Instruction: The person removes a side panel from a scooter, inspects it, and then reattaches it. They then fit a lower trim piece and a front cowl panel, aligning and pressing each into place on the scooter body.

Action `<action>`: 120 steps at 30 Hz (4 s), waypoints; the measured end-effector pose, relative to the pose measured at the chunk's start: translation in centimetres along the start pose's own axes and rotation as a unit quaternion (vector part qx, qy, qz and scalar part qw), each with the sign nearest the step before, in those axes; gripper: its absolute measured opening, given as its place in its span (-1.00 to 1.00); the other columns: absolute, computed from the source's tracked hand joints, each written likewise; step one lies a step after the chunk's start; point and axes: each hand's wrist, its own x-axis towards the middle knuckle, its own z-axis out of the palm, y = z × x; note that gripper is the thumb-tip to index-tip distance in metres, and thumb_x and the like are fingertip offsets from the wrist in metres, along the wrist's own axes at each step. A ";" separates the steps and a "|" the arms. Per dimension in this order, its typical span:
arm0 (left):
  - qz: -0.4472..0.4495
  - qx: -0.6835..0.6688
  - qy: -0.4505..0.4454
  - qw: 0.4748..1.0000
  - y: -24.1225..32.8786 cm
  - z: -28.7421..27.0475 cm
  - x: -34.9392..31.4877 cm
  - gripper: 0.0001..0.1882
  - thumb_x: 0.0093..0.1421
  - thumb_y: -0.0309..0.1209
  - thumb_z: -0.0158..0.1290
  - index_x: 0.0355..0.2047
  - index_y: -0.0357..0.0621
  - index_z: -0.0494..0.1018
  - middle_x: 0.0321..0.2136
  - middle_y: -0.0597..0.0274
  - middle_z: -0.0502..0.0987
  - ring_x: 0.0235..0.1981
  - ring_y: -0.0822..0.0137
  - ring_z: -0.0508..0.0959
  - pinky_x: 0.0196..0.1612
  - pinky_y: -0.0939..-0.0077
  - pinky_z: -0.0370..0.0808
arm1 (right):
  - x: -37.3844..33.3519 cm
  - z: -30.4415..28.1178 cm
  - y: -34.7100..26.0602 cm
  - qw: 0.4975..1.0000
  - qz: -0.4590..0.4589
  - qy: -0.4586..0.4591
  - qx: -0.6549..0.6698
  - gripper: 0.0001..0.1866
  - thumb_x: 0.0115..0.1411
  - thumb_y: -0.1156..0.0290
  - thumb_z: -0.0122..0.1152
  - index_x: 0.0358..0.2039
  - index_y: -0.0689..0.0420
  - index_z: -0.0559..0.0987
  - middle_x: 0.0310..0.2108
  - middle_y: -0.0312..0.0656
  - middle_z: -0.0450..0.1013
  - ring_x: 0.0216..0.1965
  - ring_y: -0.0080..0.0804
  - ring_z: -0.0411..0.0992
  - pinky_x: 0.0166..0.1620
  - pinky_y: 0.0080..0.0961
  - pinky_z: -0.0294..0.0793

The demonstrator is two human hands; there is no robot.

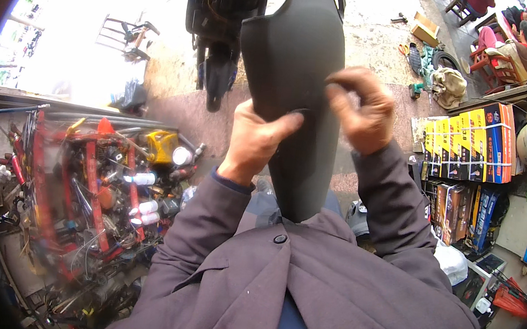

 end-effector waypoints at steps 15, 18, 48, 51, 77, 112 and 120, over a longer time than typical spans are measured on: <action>0.018 0.092 0.055 0.994 0.0 0.0 -0.4 -0.70 0.11 -0.66 0.24 -0.11 -0.30 0.61 -0.20 0.16 0.67 -0.23 0.36 0.65 -0.07 0.47 0.59 | -5.5 2.4 4.5 0.962 0.265 -0.026 0.070 0.42 -0.26 0.21 0.75 0.45 0.29 -0.08 0.29 0.21 0.26 0.32 -0.03 0.26 0.35 -0.25 0.25; 0.017 0.091 0.068 0.993 0.1 0.4 -0.5 -0.70 0.08 -0.67 0.25 -0.14 -0.29 0.61 -0.22 0.17 0.68 -0.24 0.35 0.66 -0.08 0.48 0.59 | -5.3 2.2 3.9 0.957 0.276 -0.028 0.079 0.41 -0.26 0.21 0.75 0.44 0.30 -0.06 0.28 0.21 0.25 0.32 -0.03 0.27 0.35 -0.24 0.26; -0.187 -0.005 0.031 0.982 -6.4 -5.4 -5.8 -0.48 0.07 -0.64 0.31 0.06 -0.33 0.45 -0.05 0.11 0.60 -0.06 0.31 0.61 0.07 0.39 0.55 | -9.1 5.3 7.2 0.965 0.240 -0.097 -0.034 0.65 -0.44 0.09 0.78 0.51 0.07 -0.25 0.29 0.24 0.10 0.34 0.20 0.16 0.38 -0.10 0.22; -0.167 0.027 0.030 0.985 -6.6 -5.8 -6.0 -0.47 0.06 -0.63 0.32 0.07 -0.31 0.44 -0.05 0.11 0.59 -0.05 0.30 0.60 0.08 0.39 0.54 | -9.0 5.4 7.2 0.968 0.224 -0.109 -0.025 0.64 -0.43 0.10 0.77 0.51 0.07 -0.24 0.29 0.25 0.11 0.34 0.20 0.16 0.37 -0.09 0.23; -0.103 0.038 0.128 0.986 -6.5 -5.9 -4.5 -0.39 0.12 -0.52 0.32 0.14 -0.32 0.31 -0.03 0.09 0.52 0.01 0.26 0.55 0.15 0.36 0.48 | -7.0 4.7 0.7 0.967 0.152 -0.017 -0.203 0.43 -0.21 0.21 0.67 0.51 0.08 -0.17 0.03 0.18 0.31 -0.02 0.17 0.45 0.02 -0.13 0.53; 0.207 -0.343 -0.194 0.896 -3.0 -17.4 -5.0 -0.58 0.49 -0.18 -0.13 0.20 -0.16 0.36 -0.04 0.02 0.49 0.11 0.11 0.46 0.41 0.04 0.25 | -8.2 14.1 -11.5 0.935 -0.137 -0.294 0.141 -0.30 -0.25 0.53 0.43 0.03 0.28 0.50 0.07 0.16 0.42 0.09 0.14 0.42 0.16 -0.10 0.45; 0.250 -0.274 -0.306 0.877 0.5 -21.1 -4.2 -0.56 0.43 -0.14 -0.02 0.18 -0.14 0.38 0.00 0.07 0.47 0.14 0.11 0.43 0.44 -0.02 0.16 | -7.9 13.9 -12.1 0.927 -0.055 -0.370 0.012 -0.19 -0.18 0.37 0.46 0.14 0.39 0.43 0.18 0.34 0.31 0.24 0.19 0.31 0.29 -0.07 0.30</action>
